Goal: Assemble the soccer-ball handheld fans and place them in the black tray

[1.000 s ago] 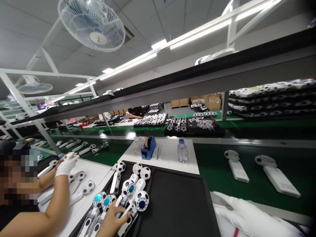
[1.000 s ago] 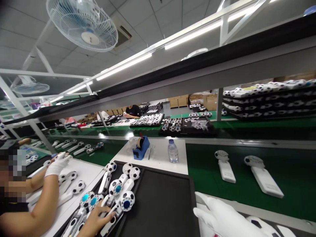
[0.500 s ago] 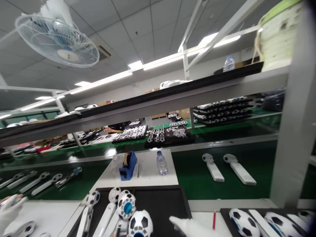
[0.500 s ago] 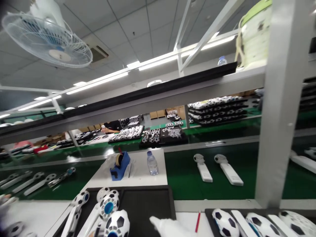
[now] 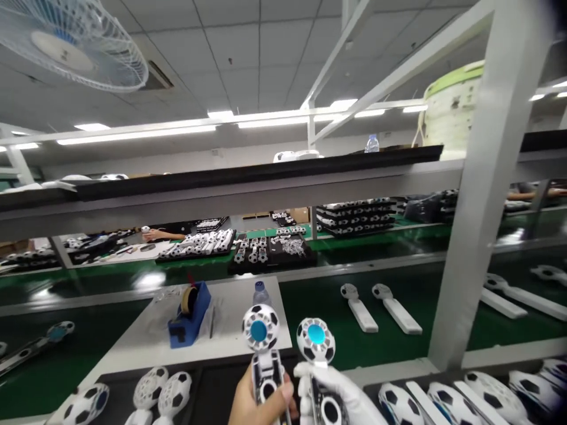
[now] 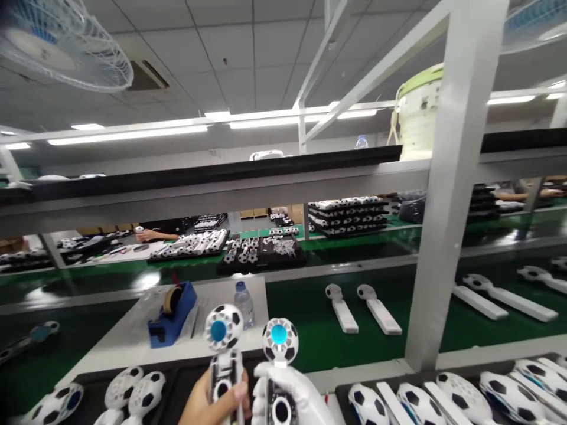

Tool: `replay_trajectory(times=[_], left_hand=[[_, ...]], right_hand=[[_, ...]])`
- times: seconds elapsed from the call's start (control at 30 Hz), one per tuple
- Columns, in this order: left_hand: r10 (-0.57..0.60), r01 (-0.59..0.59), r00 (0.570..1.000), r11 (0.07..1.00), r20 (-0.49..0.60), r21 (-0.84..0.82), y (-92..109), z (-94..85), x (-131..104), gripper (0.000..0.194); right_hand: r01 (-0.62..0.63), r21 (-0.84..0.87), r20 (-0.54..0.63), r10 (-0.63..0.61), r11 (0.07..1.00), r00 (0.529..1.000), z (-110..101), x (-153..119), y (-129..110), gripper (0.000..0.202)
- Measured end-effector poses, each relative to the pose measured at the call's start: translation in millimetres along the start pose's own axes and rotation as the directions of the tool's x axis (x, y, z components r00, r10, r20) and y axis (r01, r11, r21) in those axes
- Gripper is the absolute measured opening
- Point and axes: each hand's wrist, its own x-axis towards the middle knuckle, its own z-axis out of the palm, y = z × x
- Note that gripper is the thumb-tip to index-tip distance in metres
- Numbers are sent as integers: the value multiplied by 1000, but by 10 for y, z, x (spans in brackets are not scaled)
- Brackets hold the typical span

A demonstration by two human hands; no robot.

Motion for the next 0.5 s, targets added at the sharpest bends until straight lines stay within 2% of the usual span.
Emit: replay_trajectory(times=[0.13,0.2,0.27,0.37,0.5], left_hand=[[-154,149,988,954,0,-259,-66,147,19,46],[-268,248,963,918,-25,-310,-80,201,11,43],[-322,289,945,899,-49,-328,-94,220,6,39],[-321,288,946,892,-40,-348,-128,196,3,37],[-256,223,966,904,-44,-364,-179,164,5,44]], right_hand=[[37,-160,-60,-47,986,997,-61,31,-3,31],[50,-225,-84,-70,973,994,-103,58,-8,31],[72,-283,-101,-105,956,989,-146,78,-19,31],[126,-361,-112,-177,924,978,-193,89,-30,30],[191,-453,-99,-262,871,960,-227,93,-22,29]])
